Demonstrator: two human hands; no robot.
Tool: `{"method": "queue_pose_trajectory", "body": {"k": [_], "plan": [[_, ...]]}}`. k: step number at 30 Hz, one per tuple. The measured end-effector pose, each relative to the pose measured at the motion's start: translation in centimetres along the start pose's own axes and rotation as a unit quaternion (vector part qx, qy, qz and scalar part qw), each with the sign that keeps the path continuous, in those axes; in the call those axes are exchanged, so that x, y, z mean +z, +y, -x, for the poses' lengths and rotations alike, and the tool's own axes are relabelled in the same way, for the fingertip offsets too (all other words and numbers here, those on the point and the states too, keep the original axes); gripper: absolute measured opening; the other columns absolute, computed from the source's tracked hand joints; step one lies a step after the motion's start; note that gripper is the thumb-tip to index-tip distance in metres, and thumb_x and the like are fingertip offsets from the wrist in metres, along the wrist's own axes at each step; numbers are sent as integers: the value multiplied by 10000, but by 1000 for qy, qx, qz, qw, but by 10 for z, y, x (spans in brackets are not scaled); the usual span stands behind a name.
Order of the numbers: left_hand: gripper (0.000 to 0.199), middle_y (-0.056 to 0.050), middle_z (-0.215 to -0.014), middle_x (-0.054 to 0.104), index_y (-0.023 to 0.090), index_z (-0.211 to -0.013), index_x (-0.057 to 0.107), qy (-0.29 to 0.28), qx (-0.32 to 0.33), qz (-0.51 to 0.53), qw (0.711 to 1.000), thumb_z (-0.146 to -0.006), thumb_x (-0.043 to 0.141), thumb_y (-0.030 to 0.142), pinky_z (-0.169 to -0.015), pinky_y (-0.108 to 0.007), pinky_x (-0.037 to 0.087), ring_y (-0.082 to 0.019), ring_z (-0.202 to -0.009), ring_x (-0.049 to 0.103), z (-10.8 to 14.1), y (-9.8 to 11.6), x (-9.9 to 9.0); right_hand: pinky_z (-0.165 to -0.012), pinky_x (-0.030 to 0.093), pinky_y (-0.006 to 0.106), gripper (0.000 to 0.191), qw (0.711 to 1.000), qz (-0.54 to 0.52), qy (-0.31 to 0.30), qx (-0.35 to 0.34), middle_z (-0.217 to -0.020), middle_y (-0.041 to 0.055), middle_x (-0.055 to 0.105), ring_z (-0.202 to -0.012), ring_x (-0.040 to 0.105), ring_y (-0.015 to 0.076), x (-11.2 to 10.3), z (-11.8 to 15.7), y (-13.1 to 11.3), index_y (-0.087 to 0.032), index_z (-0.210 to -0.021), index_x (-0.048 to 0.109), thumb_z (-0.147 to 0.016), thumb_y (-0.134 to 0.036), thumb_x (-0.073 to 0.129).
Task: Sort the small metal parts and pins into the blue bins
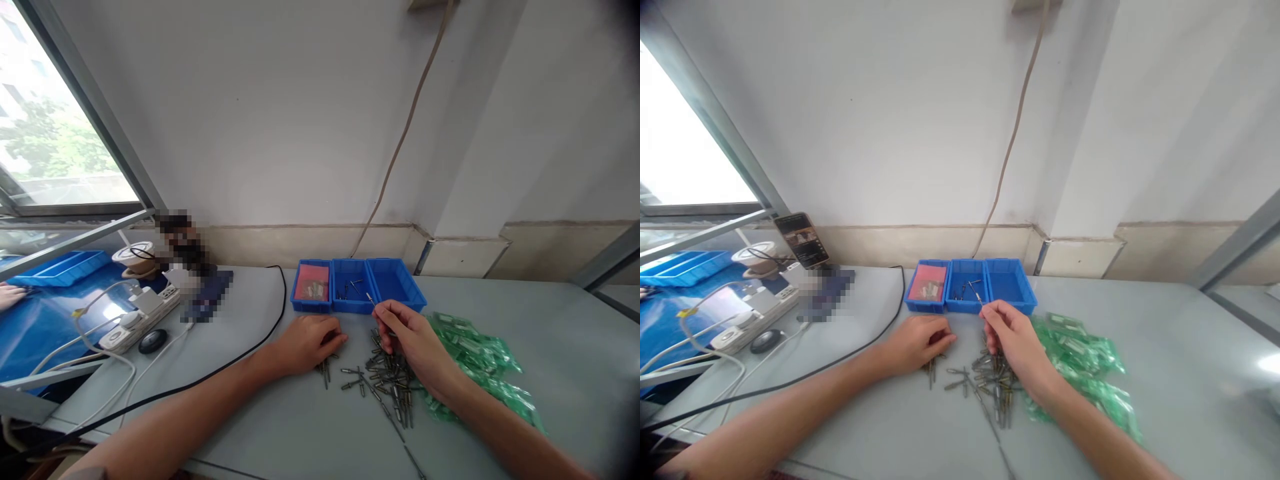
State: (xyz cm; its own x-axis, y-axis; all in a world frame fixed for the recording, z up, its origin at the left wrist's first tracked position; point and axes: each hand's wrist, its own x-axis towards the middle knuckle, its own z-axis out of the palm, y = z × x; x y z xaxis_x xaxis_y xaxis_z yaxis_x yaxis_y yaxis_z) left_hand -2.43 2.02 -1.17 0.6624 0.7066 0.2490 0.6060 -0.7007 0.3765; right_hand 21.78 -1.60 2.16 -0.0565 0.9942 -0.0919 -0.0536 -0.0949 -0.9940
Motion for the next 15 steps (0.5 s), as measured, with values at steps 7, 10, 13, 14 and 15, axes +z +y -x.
{"method": "queue_pose_trajectory", "body": {"k": [7, 10, 13, 14, 15], "plan": [[261, -2, -834, 683, 195, -922, 629, -9, -7, 6, 1000, -1098, 567, 378, -655, -265, 374, -156, -730, 613, -1, 2, -2, -487, 442, 278, 483, 1000, 16, 0, -13, -843, -13, 635, -554, 499, 129, -4, -4, 4, -248, -1188, 691, -912, -642, 735], [272, 0, -827, 679, 193, -896, 616, -9, -6, 12, 1000, -1097, 564, 369, -642, -261, 363, -150, -709, 593, 0, 2, -3, -516, 449, 303, 401, 987, 149, -18, -63, -856, -8, 639, -573, 507, 150, -9, -2, 1, -267, -1164, 683, -966, -616, 672], [266, 6, -816, 670, 193, -873, 597, -7, -1, 16, 1000, -1090, 574, 345, -631, -256, 344, -145, -699, 575, 0, 3, -4, -747, 496, 352, 268, 918, 348, -114, -152, -938, 13, 670, -845, 615, 232, -15, 5, -5, -283, -1050, 703, -926, -507, 781], [260, 10, -814, 667, 194, -871, 592, -4, 0, 15, 1000, -1087, 582, 339, -633, -254, 342, -144, -702, 574, 0, 3, -4, -821, 493, 373, 295, 888, 396, -159, -172, -1043, 28, 686, -974, 619, 270, -17, 8, -7, -292, -1053, 714, -878, -492, 842], [254, 13, -813, 666, 196, -871, 588, -1, 1, 14, 1000, -1084, 590, 335, -638, -254, 343, -145, -709, 575, 0, 3, -4, -882, 482, 395, 329, 865, 429, -188, -182, -1107, 36, 687, -1060, 602, 300, -17, 10, -9, -295, -1061, 718, -847, -489, 876]]}}
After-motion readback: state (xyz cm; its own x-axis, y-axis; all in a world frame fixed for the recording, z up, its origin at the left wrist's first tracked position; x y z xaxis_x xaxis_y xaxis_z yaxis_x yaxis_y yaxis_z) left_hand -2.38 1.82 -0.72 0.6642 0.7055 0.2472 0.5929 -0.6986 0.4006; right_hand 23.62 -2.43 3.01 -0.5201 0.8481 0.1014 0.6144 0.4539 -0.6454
